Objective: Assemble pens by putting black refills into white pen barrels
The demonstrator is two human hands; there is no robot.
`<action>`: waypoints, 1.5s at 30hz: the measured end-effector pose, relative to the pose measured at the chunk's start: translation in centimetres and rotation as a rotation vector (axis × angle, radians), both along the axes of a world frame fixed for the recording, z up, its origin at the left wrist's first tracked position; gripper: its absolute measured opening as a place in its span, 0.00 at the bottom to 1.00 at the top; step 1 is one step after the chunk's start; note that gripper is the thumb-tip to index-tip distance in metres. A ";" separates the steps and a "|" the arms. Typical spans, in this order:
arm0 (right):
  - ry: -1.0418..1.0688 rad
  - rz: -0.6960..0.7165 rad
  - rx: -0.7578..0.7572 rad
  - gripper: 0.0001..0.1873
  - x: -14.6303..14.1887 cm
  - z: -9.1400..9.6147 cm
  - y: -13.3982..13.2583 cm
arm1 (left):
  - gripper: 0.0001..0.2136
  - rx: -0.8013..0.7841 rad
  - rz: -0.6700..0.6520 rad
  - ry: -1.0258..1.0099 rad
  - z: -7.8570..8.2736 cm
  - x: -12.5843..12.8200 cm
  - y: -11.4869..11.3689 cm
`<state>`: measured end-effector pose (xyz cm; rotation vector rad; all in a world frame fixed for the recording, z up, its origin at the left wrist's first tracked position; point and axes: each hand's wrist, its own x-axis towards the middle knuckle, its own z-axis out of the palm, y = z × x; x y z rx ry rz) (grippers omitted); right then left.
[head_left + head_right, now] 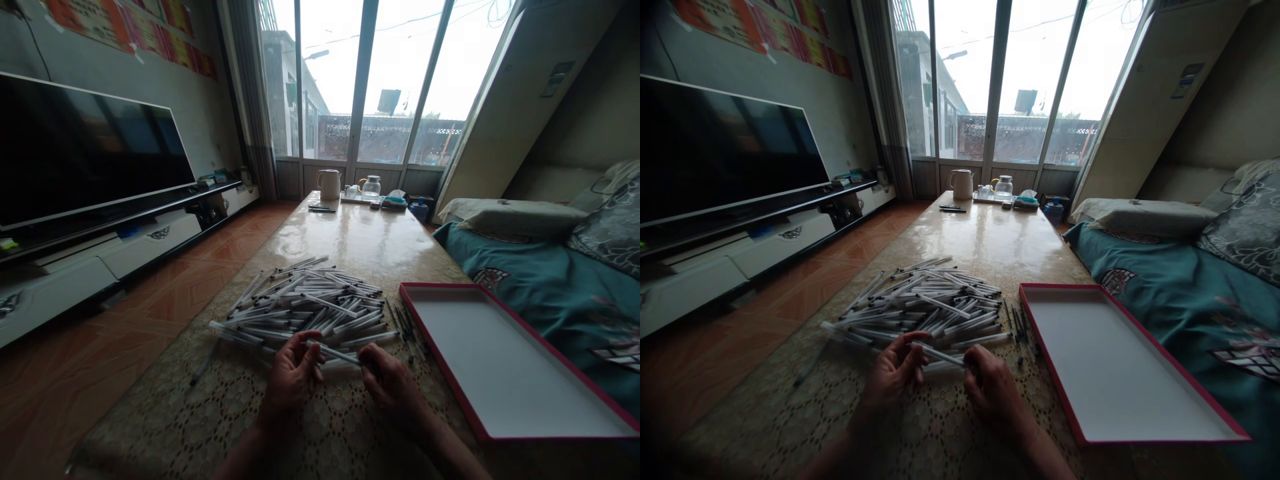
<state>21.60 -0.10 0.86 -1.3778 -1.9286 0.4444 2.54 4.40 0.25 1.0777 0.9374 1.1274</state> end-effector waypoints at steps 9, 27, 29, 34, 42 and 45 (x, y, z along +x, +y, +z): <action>-0.404 0.103 -0.049 0.05 -0.2 1.4 -1.1 | 0.08 0.435 -0.322 0.550 0.5 -1.0 -1.0; -0.618 0.193 0.214 0.11 2.1 -0.7 -2.4 | 0.17 0.566 -0.496 0.940 0.9 -1.9 -2.6; -0.632 0.105 0.266 0.14 3.5 -0.4 -2.3 | 0.20 0.358 -0.460 0.800 1.5 -2.9 -1.9; -0.477 -0.028 0.223 0.17 3.8 0.5 -1.6 | 0.17 0.368 -0.354 0.798 2.7 -3.7 -0.9; -0.275 -0.132 0.096 0.16 1.9 -0.6 -1.4 | 0.09 0.646 -0.101 1.064 2.6 -3.1 0.5; -0.225 -0.157 0.052 0.16 2.1 -0.6 -1.7 | 0.09 0.670 -0.076 1.122 2.4 -3.7 0.8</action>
